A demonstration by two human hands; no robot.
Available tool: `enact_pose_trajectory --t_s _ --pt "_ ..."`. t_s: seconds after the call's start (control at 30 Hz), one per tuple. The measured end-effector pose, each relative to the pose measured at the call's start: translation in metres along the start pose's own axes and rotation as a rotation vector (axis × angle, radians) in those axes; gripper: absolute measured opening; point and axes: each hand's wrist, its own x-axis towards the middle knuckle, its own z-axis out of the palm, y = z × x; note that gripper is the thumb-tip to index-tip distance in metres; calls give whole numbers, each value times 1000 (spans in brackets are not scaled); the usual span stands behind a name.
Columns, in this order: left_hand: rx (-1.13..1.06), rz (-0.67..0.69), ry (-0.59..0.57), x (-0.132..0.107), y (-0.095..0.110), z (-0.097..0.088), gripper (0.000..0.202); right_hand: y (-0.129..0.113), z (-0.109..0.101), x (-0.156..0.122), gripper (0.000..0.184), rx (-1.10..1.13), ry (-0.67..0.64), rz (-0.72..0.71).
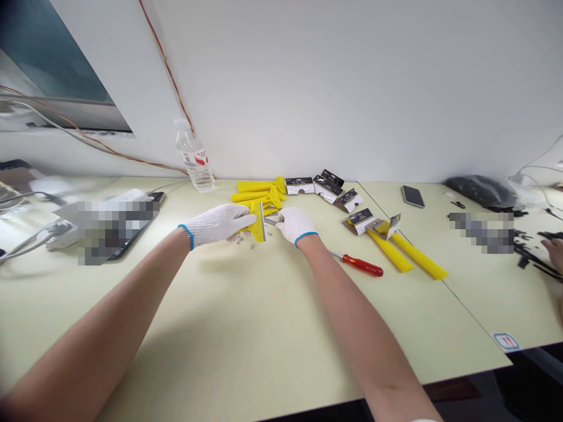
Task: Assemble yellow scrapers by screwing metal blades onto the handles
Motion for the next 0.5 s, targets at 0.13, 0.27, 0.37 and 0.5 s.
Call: enact_pose_trajectory --t_s 0.13,0.27,0.37,0.5 --pt "-48 -11 -41 1 -1 2 38 -6 -3 -4 60 30 -5 -44" --pt "-46 -11 -68 3 -5 5 38 -6 -2 -5 51 0 -50 -21" --pt "-5 33 -95 4 -6 6 35 -5 -4 -6 46 20 -73 16" --pt "17 25 -82 4 -5 8 36 -11 -19 -10 40 102 -10 -13"
